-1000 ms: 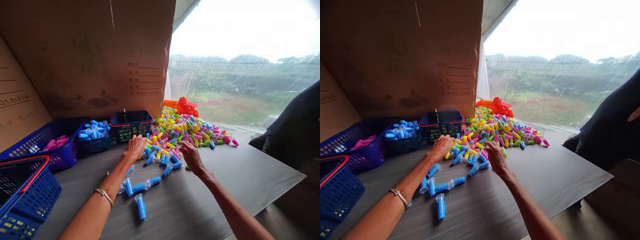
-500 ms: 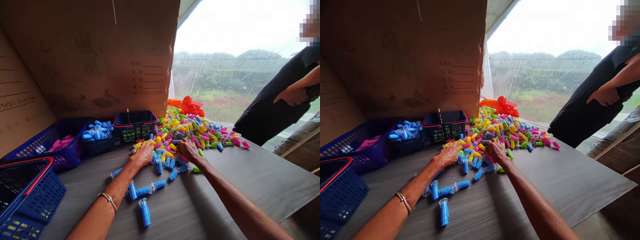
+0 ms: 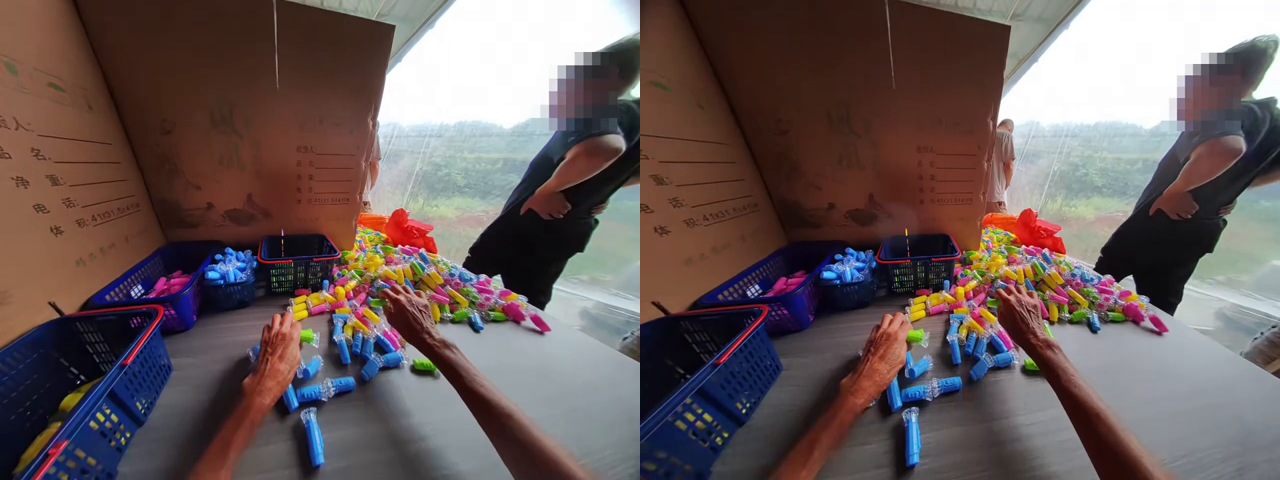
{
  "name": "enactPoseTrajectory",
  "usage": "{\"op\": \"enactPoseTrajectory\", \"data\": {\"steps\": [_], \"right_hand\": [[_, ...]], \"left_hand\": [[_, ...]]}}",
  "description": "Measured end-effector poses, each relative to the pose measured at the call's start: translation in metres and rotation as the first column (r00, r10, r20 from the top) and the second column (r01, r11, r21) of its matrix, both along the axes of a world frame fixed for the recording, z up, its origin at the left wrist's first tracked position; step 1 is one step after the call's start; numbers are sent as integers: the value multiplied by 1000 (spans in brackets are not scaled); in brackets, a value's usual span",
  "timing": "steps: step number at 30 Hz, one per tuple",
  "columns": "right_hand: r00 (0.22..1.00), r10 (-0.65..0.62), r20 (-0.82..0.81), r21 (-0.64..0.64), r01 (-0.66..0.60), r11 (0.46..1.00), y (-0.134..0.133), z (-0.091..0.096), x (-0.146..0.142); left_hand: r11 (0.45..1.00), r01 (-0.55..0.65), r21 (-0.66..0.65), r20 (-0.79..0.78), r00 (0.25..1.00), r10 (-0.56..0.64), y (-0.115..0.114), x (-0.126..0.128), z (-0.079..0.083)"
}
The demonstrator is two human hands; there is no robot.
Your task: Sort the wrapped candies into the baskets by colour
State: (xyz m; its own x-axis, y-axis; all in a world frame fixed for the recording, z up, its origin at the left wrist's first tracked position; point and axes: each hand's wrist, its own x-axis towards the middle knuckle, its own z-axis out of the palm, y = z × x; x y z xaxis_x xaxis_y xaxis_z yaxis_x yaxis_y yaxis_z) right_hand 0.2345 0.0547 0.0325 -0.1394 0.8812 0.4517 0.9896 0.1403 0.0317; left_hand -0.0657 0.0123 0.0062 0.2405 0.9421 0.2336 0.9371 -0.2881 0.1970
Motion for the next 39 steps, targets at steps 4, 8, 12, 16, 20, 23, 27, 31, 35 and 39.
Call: {"op": "enactPoseTrajectory", "data": {"steps": [4,8,12,16,20,23,27,31,35,39], "right_hand": [[897,134,-421,97,-103,990,19,45,-33],[647,284,-708,230,-169,958,67,89,-80],[561,225,-796,188,-124,974,91,111,-118],[521,293,-802,25,-460,888,48,89,-150],[280,74,-957,-161,-726,668,-13,38,-175],[113,-37,-993,-107,-710,696,-38,11,-176],[-66,-115,-991,-59,-556,829,-52,-5,-149],[-224,-54,-973,20,-316,949,-60,-15,-116],[-232,53,-971,96,-181,979,-65,-21,-109],[-236,71,-969,118,-188,975,-65,-22,-113]], "left_hand": [[953,-2,-302,628,752,201,-3,-24,16],[868,289,-404,912,193,361,-7,-32,14],[852,353,-386,901,-51,430,-9,-34,8],[872,361,-331,901,-153,405,-9,-39,12],[845,439,-304,925,-76,373,-13,-35,18],[802,497,-331,937,70,343,-19,-25,15],[805,386,-450,886,307,348,-16,-18,8],[937,22,-350,773,571,276,17,-19,42],[948,-271,-168,572,756,317,83,-17,109],[936,-252,-247,564,748,351,129,-11,139]]}}
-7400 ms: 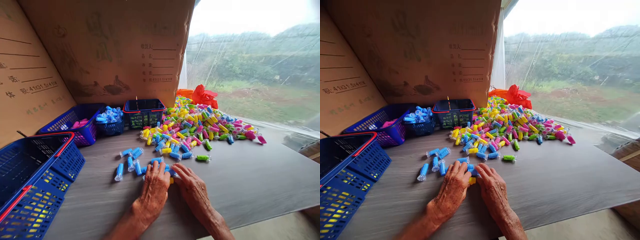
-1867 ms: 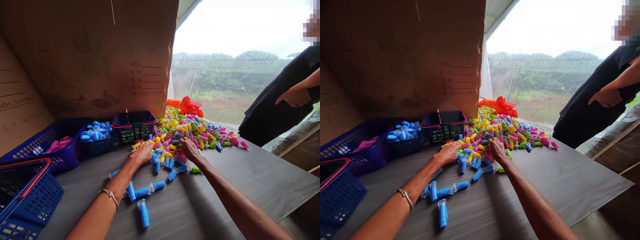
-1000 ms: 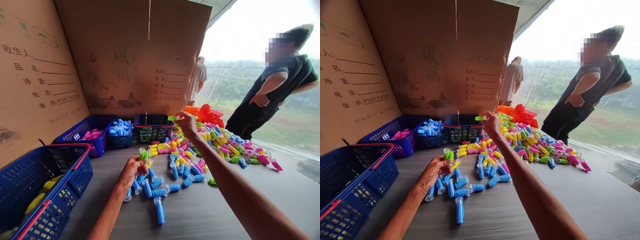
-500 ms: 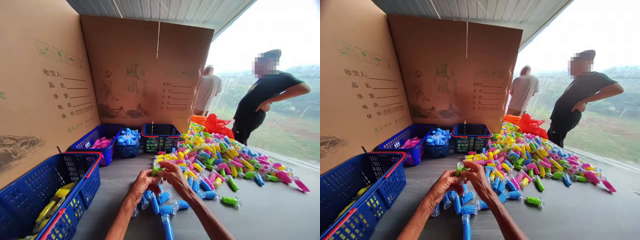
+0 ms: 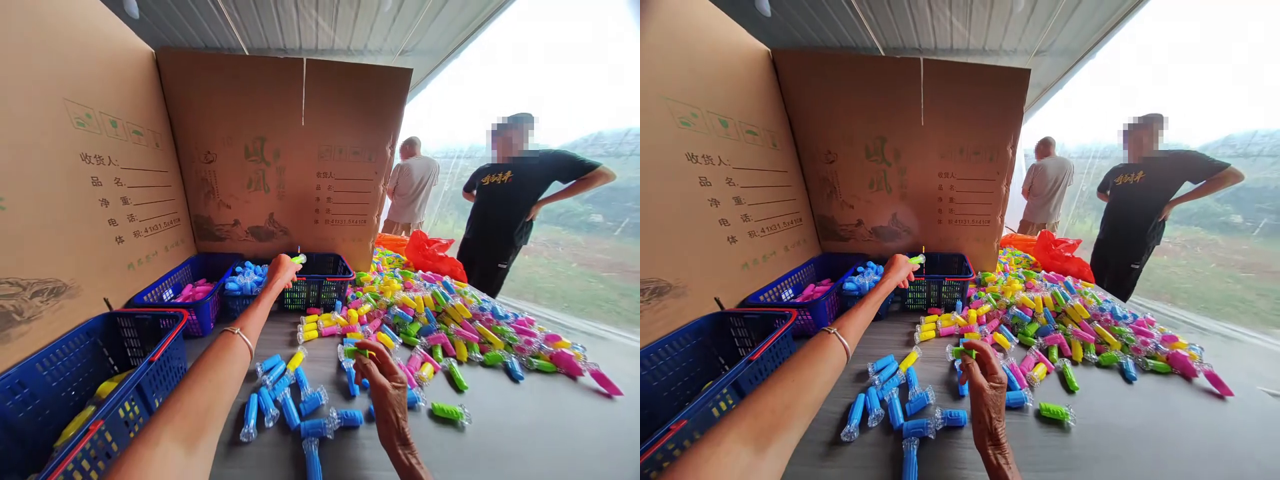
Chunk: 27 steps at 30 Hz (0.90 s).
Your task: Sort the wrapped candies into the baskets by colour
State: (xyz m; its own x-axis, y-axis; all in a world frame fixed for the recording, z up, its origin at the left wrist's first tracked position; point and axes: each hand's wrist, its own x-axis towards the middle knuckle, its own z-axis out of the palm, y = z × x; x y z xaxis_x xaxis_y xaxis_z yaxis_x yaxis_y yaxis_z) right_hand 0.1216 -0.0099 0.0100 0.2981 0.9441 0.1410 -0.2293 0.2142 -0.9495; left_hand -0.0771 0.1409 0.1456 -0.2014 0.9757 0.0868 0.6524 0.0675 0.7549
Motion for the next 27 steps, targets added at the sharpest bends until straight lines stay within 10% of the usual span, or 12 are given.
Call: {"op": "enactPoseTrajectory", "data": {"steps": [4,10,15,20,23,27], "right_hand": [[1000,9,26,-15,-9,1000,2,-1,4],[998,-19,56,58,15,998,4,-1,0],[967,-29,253,193,-21,981,69,61,-17],[917,98,387,130,-159,979,135,113,-32],[742,211,636,108,-356,928,112,85,-48],[264,204,943,-31,-540,841,56,20,-65]], "left_hand": [[998,65,26,105,992,-67,-18,-2,-18],[993,54,108,238,968,-78,-123,-49,-72],[980,-157,125,102,984,145,-153,-76,-123],[991,-101,86,-31,994,104,-148,-73,-136],[999,-48,-5,-188,981,46,-156,-71,-129],[985,-74,-157,-373,928,10,-163,-70,-121]]}}
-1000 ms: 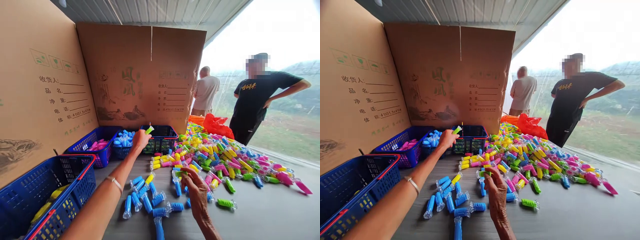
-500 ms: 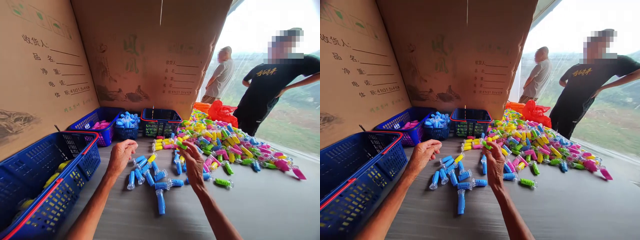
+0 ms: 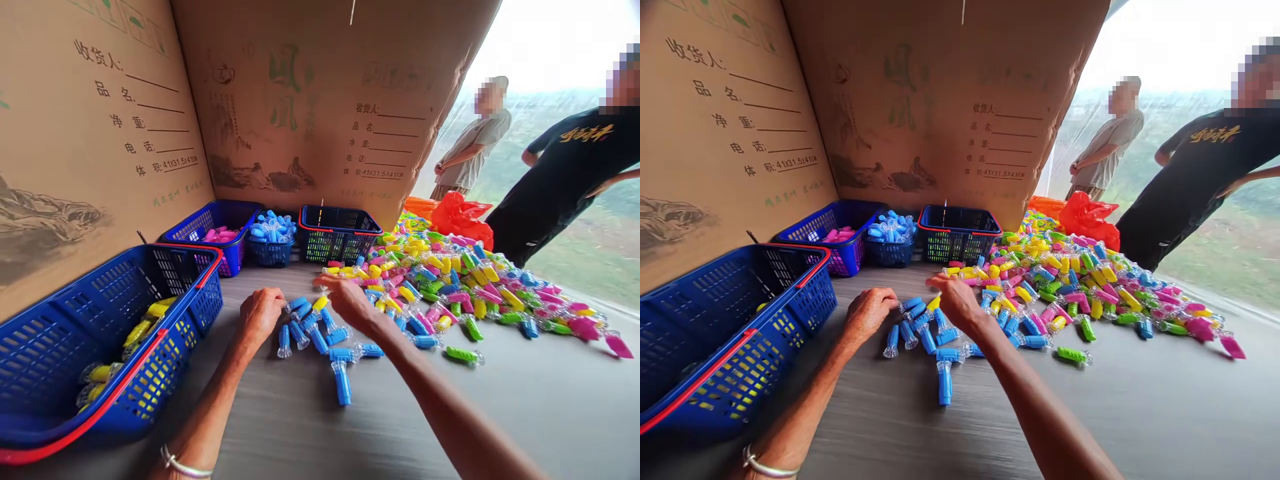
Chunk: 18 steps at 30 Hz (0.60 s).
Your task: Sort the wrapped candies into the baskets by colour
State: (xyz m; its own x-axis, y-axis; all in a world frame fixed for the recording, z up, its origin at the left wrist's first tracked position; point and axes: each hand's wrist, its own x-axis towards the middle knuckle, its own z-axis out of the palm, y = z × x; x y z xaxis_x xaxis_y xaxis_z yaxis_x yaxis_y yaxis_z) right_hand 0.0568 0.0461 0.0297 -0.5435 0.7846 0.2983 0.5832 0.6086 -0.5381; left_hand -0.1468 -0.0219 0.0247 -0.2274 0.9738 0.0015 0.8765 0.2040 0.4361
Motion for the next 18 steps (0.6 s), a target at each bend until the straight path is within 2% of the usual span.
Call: {"op": "enactPoseTrajectory", "data": {"steps": [2,5,7,9,10,12,14,16,18], "right_hand": [[977,2,214,64,-16,998,-15,-21,-1],[955,-55,291,66,37,997,-24,-35,9],[977,-107,185,28,104,994,-27,-39,21],[978,-194,-80,-54,190,980,-31,-41,33],[932,-254,-260,-126,228,966,-32,-42,38],[727,-375,-575,-310,230,922,-35,-40,47],[520,-444,-730,-449,125,885,-37,-35,55],[420,-460,-782,-504,9,864,-38,-30,62],[393,-479,-785,-537,-45,842,-37,-28,69]], "left_hand": [[1000,19,4,-12,1000,-19,0,1,-1],[999,40,23,29,999,-40,0,0,-7],[999,36,18,51,998,-37,0,0,-11],[999,12,51,20,1000,-13,2,4,-13],[996,7,93,-15,1000,-6,4,8,-13],[980,57,188,-102,994,-38,15,23,-10],[962,173,212,-194,972,-132,33,46,-8],[951,258,170,-260,943,-210,54,70,-7],[952,277,128,-300,926,-229,71,91,-10]]}}
